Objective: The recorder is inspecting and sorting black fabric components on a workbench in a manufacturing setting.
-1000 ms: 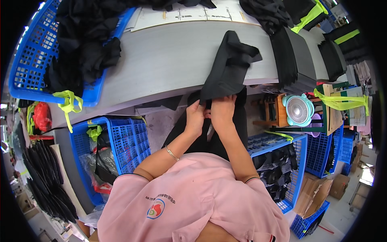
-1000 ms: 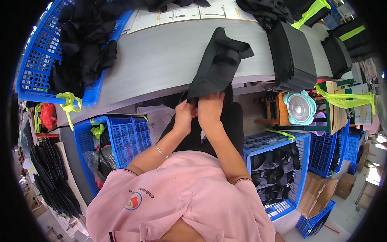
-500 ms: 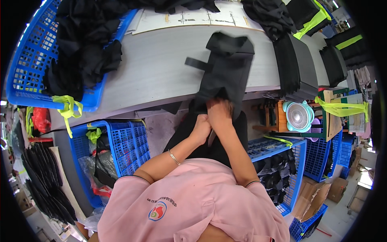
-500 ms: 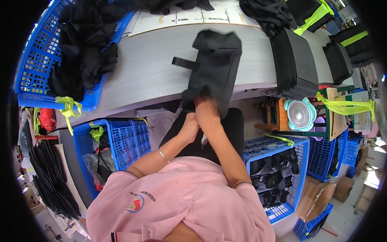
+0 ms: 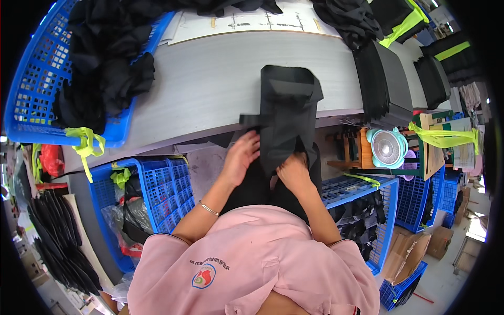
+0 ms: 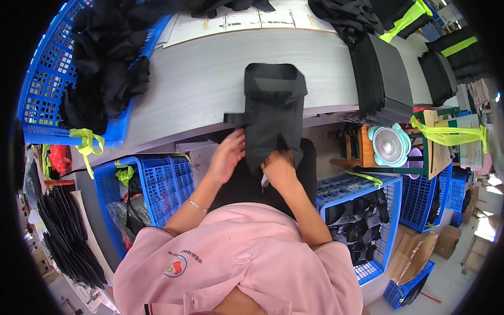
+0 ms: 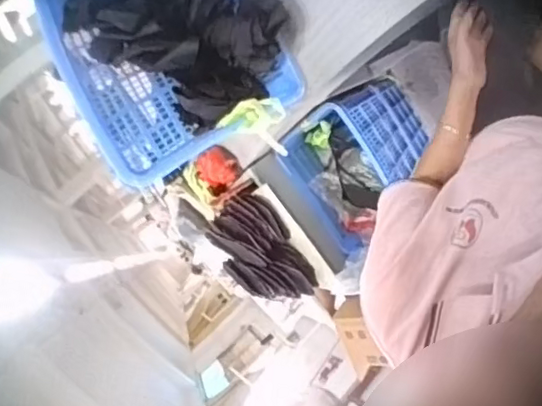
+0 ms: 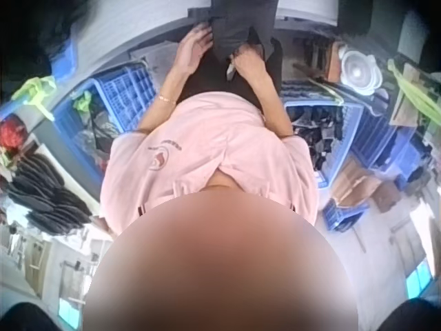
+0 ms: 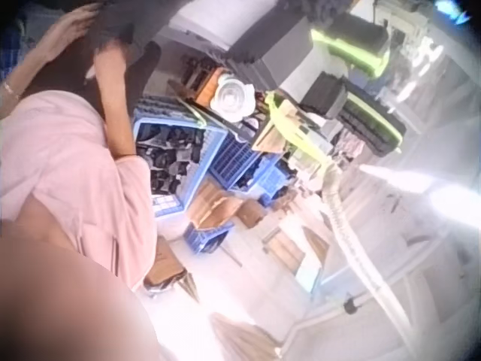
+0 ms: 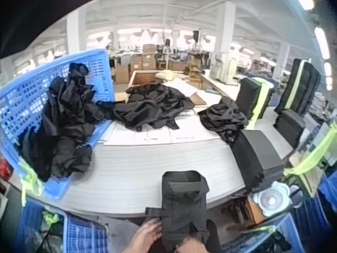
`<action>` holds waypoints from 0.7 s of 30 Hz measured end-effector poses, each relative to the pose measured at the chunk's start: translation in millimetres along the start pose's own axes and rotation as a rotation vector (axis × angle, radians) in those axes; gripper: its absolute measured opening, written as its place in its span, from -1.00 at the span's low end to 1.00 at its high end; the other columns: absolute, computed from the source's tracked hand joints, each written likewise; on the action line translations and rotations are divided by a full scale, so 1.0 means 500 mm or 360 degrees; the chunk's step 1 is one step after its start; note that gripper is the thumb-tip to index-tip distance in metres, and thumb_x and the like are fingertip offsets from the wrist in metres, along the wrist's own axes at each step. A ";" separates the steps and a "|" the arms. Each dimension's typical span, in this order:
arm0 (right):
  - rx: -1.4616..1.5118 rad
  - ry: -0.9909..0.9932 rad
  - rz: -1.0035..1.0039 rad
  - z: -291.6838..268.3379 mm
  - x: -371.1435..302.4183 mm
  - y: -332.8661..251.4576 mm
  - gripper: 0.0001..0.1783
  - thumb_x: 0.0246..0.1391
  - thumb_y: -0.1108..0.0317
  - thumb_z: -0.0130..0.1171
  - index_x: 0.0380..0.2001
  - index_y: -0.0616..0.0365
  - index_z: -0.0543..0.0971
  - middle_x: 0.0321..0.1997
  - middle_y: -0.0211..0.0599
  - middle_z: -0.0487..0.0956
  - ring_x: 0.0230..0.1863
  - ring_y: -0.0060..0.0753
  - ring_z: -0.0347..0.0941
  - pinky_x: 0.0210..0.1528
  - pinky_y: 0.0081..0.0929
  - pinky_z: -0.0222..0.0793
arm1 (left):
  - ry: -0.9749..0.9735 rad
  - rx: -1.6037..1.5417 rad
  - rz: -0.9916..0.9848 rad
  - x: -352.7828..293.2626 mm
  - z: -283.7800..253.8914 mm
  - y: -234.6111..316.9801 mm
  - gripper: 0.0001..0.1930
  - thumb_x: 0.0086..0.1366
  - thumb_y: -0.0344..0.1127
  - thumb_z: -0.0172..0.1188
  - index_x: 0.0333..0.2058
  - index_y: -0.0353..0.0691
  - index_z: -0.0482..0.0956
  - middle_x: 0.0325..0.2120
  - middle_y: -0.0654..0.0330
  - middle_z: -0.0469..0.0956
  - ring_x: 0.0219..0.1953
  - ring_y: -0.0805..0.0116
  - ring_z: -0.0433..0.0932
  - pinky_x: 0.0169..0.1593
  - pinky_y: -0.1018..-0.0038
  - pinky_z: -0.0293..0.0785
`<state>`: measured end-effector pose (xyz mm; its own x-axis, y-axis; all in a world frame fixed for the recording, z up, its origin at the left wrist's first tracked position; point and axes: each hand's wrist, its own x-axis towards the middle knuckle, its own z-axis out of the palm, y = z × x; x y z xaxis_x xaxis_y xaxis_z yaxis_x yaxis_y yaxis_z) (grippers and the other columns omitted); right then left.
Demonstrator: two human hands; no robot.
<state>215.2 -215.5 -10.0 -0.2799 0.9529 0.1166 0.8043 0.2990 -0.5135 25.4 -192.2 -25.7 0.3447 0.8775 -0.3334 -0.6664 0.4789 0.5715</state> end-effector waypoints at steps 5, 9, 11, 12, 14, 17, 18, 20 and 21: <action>-0.0088 -0.0088 0.0078 -0.008 -0.091 -0.072 -0.81 0.03 0.37 0.24 -0.25 0.15 0.64 -0.25 -0.07 0.64 -0.25 0.01 0.58 -0.20 -0.11 0.47 | -0.0048 0.0299 0.0030 0.002 0.038 0.009 -0.67 0.38 -0.35 0.12 0.09 -0.26 0.47 0.00 0.28 0.56 0.05 0.44 0.52 0.11 0.44 0.47; 0.1771 -0.0123 0.0475 -0.170 -0.095 -0.154 -0.78 0.25 0.41 0.16 -0.15 0.38 0.61 -0.23 -0.11 0.67 -0.21 -0.28 0.65 -0.15 -0.50 0.53 | 0.0049 0.0367 -0.0235 0.002 0.016 -0.007 -0.67 0.37 -0.38 0.12 0.08 -0.29 0.48 -0.02 0.24 0.56 0.01 0.41 0.54 0.09 0.44 0.48; 0.2168 0.0323 0.0662 -0.220 -0.107 -0.134 -0.76 0.23 0.39 0.20 -0.14 0.37 0.65 -0.12 -0.20 0.68 -0.12 -0.41 0.64 -0.05 -0.53 0.52 | 0.0165 0.0345 -0.0048 -0.004 0.024 -0.011 -0.66 0.35 -0.42 0.13 0.09 -0.33 0.48 -0.02 0.18 0.56 0.00 0.38 0.55 0.09 0.41 0.49; 0.1678 0.0672 0.0651 -0.222 -0.104 -0.110 -0.72 0.25 0.36 0.18 -0.08 0.36 0.62 -0.07 -0.19 0.67 -0.09 -0.41 0.62 -0.03 -0.56 0.49 | 0.0140 0.0352 -0.0024 -0.008 0.042 -0.007 -0.62 0.35 -0.46 0.11 0.13 -0.34 0.46 0.01 0.17 0.56 0.03 0.36 0.55 0.12 0.41 0.48; 0.0799 0.1038 0.0649 -0.200 -0.096 -0.053 -0.65 0.28 0.33 0.15 0.04 0.33 0.56 -0.03 -0.21 0.64 -0.04 -0.44 0.58 0.02 -0.60 0.45 | 0.0125 0.0464 -0.0042 -0.019 0.065 -0.004 -0.61 0.35 -0.46 0.11 0.14 -0.35 0.45 0.03 0.16 0.55 0.04 0.33 0.54 0.14 0.39 0.47; 0.1708 0.0656 0.0768 -0.194 -0.094 -0.050 -0.62 0.28 0.32 0.15 0.08 0.30 0.51 -0.04 -0.29 0.62 -0.01 -0.49 0.53 0.08 -0.61 0.40 | 0.0025 0.0487 -0.0038 -0.036 0.036 -0.002 -0.57 0.37 -0.46 0.12 0.20 -0.36 0.40 0.09 0.10 0.51 0.12 0.24 0.51 0.22 0.32 0.43; 0.1911 0.0558 0.0914 -0.175 -0.106 -0.039 -0.64 0.27 0.34 0.16 0.05 0.31 0.52 -0.02 -0.27 0.62 0.00 -0.46 0.54 0.10 -0.57 0.41 | -0.0110 0.0407 -0.0062 -0.029 0.004 0.001 -0.58 0.38 -0.45 0.12 0.19 -0.36 0.41 0.11 0.09 0.50 0.14 0.22 0.49 0.24 0.29 0.42; 0.2594 0.0366 0.1015 -0.173 -0.122 -0.036 -0.68 0.25 0.38 0.17 0.01 0.31 0.53 -0.01 -0.24 0.62 0.02 -0.41 0.56 0.12 -0.50 0.44 | -0.0276 0.0079 -0.0233 -0.035 0.026 0.000 -0.59 0.42 -0.35 0.11 0.19 -0.36 0.42 0.14 0.09 0.49 0.16 0.20 0.48 0.23 0.29 0.42; 0.3059 0.0253 0.0942 -0.189 -0.124 -0.055 -0.70 0.24 0.40 0.16 -0.01 0.32 0.54 0.00 -0.22 0.62 0.02 -0.38 0.56 0.12 -0.47 0.46 | -0.0302 0.0104 -0.0268 -0.032 0.015 -0.010 -0.59 0.42 -0.35 0.11 0.19 -0.36 0.42 0.14 0.09 0.49 0.16 0.20 0.48 0.23 0.29 0.42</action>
<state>259.7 -278.1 77.3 -0.1160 0.9218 -0.3699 -0.7639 -0.3208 -0.5599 28.3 -208.4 -17.6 0.5689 0.7714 -0.2850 -0.5471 0.6138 0.5692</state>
